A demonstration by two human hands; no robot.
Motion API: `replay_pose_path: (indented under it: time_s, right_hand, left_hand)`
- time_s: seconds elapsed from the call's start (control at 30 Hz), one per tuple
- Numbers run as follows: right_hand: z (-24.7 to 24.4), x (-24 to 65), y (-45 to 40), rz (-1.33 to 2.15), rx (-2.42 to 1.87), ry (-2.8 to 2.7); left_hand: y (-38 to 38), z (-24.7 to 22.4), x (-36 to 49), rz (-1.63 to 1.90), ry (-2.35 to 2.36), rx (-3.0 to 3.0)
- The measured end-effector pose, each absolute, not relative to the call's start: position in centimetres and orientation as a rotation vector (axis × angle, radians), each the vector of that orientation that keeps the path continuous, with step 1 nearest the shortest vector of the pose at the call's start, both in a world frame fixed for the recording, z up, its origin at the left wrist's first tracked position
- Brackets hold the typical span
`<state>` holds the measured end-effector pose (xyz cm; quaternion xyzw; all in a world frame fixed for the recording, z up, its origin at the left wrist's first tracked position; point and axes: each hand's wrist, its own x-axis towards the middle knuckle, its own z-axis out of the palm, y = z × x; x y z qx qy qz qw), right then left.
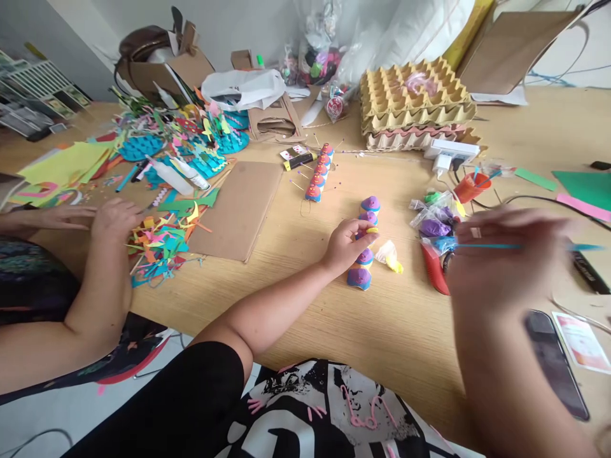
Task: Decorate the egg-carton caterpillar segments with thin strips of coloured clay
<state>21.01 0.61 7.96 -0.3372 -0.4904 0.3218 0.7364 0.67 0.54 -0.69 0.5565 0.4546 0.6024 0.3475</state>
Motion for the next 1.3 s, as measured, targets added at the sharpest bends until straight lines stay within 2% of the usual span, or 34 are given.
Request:
replay_pose_path:
  time_s: [0.1,0.27,0.43,0.6,1.03,1.3]
  right_hand:
    - [4.3,18.3,1.3,0.830,-0.847,-0.989]
    - [0.6,17.3,0.8,0.814,-1.055,-1.350]
    - [0.7,18.1,0.9,0.619,-1.099,-1.620]
    - [1.0,17.5,0.4,0.571,-1.085,-1.784]
    - [0.6,17.5,0.4,0.556,-0.947,-1.959]
    - [0.1,17.2,0.5,0.504,-0.986,-1.851]
  left_hand:
    - [0.4,-0.7,0.9,1.535,1.140,1.441]
    - [0.0,-0.5,0.8,1.485,1.136,1.473]
    - [-0.1,0.2,0.7,1.430,1.099,1.405]
    - [-0.2,0.7,0.7,1.422,1.075,1.395]
    - [-0.1,0.5,0.6,1.411,1.102,1.233]
    - [-0.4,0.6,0.3,1.332,1.084,1.334]
